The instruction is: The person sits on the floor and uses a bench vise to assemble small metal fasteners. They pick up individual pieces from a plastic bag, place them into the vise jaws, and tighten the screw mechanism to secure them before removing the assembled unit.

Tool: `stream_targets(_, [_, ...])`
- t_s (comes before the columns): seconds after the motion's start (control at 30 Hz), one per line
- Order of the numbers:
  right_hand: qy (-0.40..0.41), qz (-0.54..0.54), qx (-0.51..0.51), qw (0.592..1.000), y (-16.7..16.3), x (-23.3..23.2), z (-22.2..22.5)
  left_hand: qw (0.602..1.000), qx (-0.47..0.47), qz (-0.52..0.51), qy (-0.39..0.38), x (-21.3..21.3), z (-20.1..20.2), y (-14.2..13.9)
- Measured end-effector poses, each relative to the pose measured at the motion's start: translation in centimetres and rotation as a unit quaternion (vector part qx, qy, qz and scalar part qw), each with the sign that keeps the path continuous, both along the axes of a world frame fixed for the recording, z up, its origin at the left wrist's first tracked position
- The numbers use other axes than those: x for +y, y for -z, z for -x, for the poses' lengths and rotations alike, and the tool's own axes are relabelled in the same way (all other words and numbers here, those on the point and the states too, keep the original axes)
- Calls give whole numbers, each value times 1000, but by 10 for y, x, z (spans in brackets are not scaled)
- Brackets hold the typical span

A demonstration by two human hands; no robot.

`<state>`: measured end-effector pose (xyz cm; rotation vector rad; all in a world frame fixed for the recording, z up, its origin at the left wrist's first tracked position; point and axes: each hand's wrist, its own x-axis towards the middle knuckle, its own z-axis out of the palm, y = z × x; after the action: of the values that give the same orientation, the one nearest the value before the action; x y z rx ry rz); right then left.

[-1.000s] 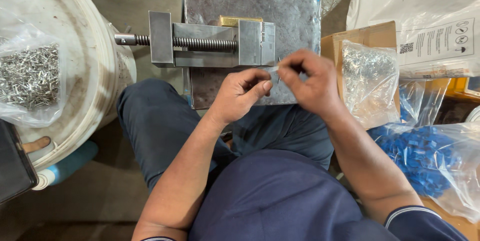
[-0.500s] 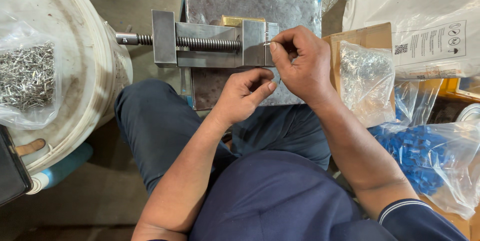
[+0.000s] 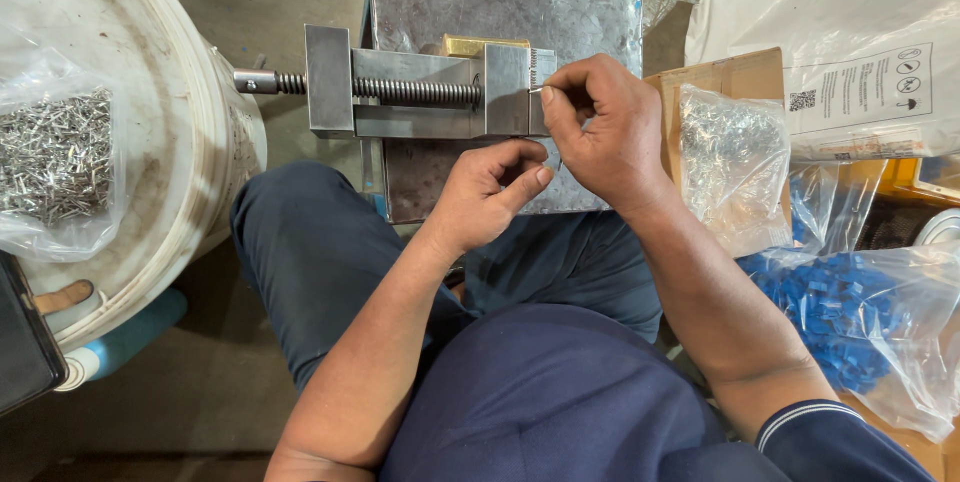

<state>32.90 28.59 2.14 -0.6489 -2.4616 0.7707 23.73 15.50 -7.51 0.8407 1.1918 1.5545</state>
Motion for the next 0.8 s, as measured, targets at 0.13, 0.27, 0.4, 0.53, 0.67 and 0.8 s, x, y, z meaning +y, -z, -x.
stream_targets(0.13, [2,-4,0,1000,1,0,1,1000,-1,9,4,0,0,-1])
stream_targets(0.27, [4,-11,-3,1000,2,2,1,1000,-16,11,4,0,0,-1])
stream_targets(0.4, [9,-4,-5,1000,3,3,1,1000,-14,11,3,0,-1,0])
stream_targets(0.53, [13,0,-2,1000,4,2,1,1000,-17,16,1,0,-1,0])
stream_targets(0.67, [13,6,-2,1000,4,3,1,1000,-2,14,-1,0,0,0])
stream_targets(0.8, [12,6,1,1000,4,2,2,1000,-11,11,1,0,0,-1])
